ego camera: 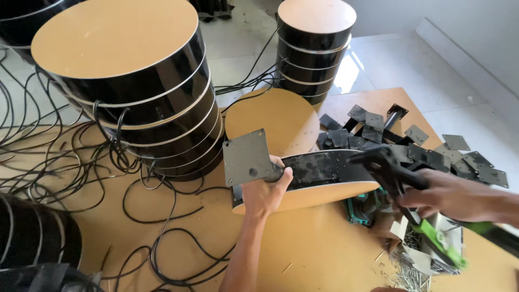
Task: The person is assembling a piece of furniture by attaching a metal bracket to a curved wooden piece. They use a power drill to secure the bracket with screws and a pair of pliers to adjust the bracket's position.
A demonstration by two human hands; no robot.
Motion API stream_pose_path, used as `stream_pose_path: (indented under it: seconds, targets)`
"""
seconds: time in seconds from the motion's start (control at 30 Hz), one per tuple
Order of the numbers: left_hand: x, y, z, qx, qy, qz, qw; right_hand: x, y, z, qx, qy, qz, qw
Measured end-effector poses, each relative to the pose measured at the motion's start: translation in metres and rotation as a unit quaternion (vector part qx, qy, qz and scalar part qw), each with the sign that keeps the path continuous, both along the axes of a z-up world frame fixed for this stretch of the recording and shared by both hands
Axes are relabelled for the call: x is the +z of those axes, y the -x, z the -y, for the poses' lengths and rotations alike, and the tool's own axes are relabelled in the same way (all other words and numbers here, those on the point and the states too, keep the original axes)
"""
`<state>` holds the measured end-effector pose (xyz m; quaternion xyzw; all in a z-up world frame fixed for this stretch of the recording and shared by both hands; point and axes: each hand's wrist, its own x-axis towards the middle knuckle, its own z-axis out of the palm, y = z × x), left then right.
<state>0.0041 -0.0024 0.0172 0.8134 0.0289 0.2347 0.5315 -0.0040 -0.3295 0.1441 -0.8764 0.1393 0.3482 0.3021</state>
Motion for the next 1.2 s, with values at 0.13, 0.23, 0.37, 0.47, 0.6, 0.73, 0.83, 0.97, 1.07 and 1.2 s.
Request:
stream_pose_path:
  seconds: [0.13,0.23,0.37,0.47,0.6,0.73,0.83,0.97,1.07,1.2]
  targets:
    - [0.000,0.000,-0.003,0.003,0.042,-0.020,0.999,-0.018,0.019,0.045,-0.142,-0.049,-0.058,0.987]
    - [0.002,0.001,-0.002,0.017,0.053,-0.048,0.997,-0.011,0.041,0.027,-0.004,0.104,-0.164,0.981]
    - [0.003,0.000,0.003,0.006,0.028,-0.019,0.999,-0.077,0.063,0.033,0.051,0.041,-0.179,0.982]
    - [0.005,0.000,0.010,0.005,0.012,-0.037,0.999,-0.156,0.065,0.024,0.072,-0.010,-0.120,0.990]
    - [0.013,0.007,0.019,-0.011,-0.025,-0.019,0.999,-0.214,0.064,-0.035,0.068,0.003,-0.098,0.993]
    - [0.028,0.013,0.019,-0.076,-0.009,-0.004,0.997,-0.360,0.058,-0.058,0.147,0.130,0.070,0.978]
    - [0.025,0.017,0.018,-0.099,-0.029,-0.008,0.995,-0.388,0.061,-0.084,0.145,0.148,0.115,0.971]
    - [0.019,0.020,0.015,-0.107,-0.029,-0.006,0.994,-0.412,0.058,-0.094,0.159,0.156,0.085,0.971]
    - [0.015,0.022,0.016,-0.102,-0.029,0.017,0.994,-0.423,0.063,-0.081,0.174,0.138,0.109,0.969]
    - [0.012,0.022,0.017,-0.094,-0.005,0.031,0.995,-0.353,0.073,-0.071,0.115,0.073,0.217,0.967]
